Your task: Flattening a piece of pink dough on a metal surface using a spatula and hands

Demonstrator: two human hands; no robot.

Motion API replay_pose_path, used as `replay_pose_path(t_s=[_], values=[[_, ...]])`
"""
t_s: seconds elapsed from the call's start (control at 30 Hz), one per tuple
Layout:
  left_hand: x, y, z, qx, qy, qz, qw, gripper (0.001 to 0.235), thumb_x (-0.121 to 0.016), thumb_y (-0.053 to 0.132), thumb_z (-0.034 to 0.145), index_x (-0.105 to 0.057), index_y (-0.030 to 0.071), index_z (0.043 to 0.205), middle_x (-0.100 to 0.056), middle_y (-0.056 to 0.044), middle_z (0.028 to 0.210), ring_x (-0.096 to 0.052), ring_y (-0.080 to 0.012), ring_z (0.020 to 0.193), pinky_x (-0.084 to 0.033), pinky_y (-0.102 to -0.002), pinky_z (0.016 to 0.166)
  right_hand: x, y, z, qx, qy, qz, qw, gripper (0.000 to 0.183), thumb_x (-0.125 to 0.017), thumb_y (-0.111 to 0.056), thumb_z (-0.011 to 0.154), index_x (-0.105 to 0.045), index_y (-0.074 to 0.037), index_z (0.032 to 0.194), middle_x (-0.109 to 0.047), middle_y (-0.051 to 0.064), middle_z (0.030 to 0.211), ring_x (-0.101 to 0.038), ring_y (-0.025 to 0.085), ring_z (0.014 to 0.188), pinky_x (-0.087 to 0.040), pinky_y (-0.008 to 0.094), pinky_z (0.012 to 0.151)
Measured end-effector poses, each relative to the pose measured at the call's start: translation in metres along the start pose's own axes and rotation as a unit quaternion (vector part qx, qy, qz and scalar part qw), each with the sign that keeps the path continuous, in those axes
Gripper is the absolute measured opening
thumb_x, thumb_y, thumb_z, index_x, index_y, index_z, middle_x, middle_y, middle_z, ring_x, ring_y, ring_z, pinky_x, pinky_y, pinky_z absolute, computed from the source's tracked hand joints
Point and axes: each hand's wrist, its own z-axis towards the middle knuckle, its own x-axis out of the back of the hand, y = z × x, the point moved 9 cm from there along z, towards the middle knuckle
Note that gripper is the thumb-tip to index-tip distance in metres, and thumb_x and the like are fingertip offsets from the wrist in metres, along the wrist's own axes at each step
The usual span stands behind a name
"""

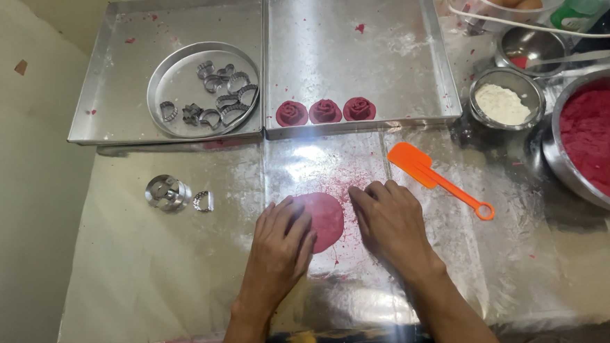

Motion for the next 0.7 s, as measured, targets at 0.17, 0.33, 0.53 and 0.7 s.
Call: replay_pose_path(t_s=[0.17,0.33,0.53,0.7], values=[[-0.001,-0.001,-0.001,-0.003,0.002,0.001,1.000,0.017,-0.063,0.009,0.097,-0.062,0.001,0.113,-0.061,-0.019,0.124,-0.058,-0.0372,0.127,-0.041,-0.056,0.115,0.003,-0.006,0.010,-0.030,0.002,0.003,1.000,0.016,-0.056,-0.027,0.103,-0.067,-0.016,0.102,-0.067,0.005,0.086,-0.058,0.029,0.077,-0.048,0.046,0.069],[-0.006,0.000,-0.004,-0.018,0.005,0.001,1.000,0.020,-0.064,0.010,0.097,-0.062,0.001,0.115,-0.062,-0.018,0.123,-0.058,-0.0363,0.125,-0.042,-0.056,0.113,-0.005,-0.003,0.014,-0.050,0.036,-0.010,0.998,0.012,-0.058,-0.017,0.098,-0.066,-0.015,0.089,-0.067,0.007,0.082,-0.057,0.031,0.073,-0.045,0.046,0.064],[-0.013,-0.006,-0.007,-0.003,-0.001,0.005,1.000,0.026,-0.066,0.013,0.095,-0.063,0.003,0.119,-0.063,-0.017,0.126,-0.058,-0.0361,0.128,-0.040,-0.059,0.116,-0.009,0.001,0.015,-0.047,0.065,0.011,0.997,0.017,-0.056,-0.021,0.103,-0.065,-0.014,0.089,-0.067,0.005,0.081,-0.056,0.027,0.071,-0.045,0.045,0.064],[-0.007,-0.001,-0.005,-0.009,0.015,0.001,1.000,0.022,-0.066,0.012,0.095,-0.064,0.001,0.114,-0.063,-0.019,0.122,-0.059,-0.0369,0.123,-0.043,-0.058,0.111,-0.019,0.005,0.016,-0.043,0.091,0.010,0.995,0.017,-0.058,-0.020,0.101,-0.065,-0.013,0.088,-0.066,0.007,0.079,-0.057,0.030,0.070,-0.045,0.046,0.061]])
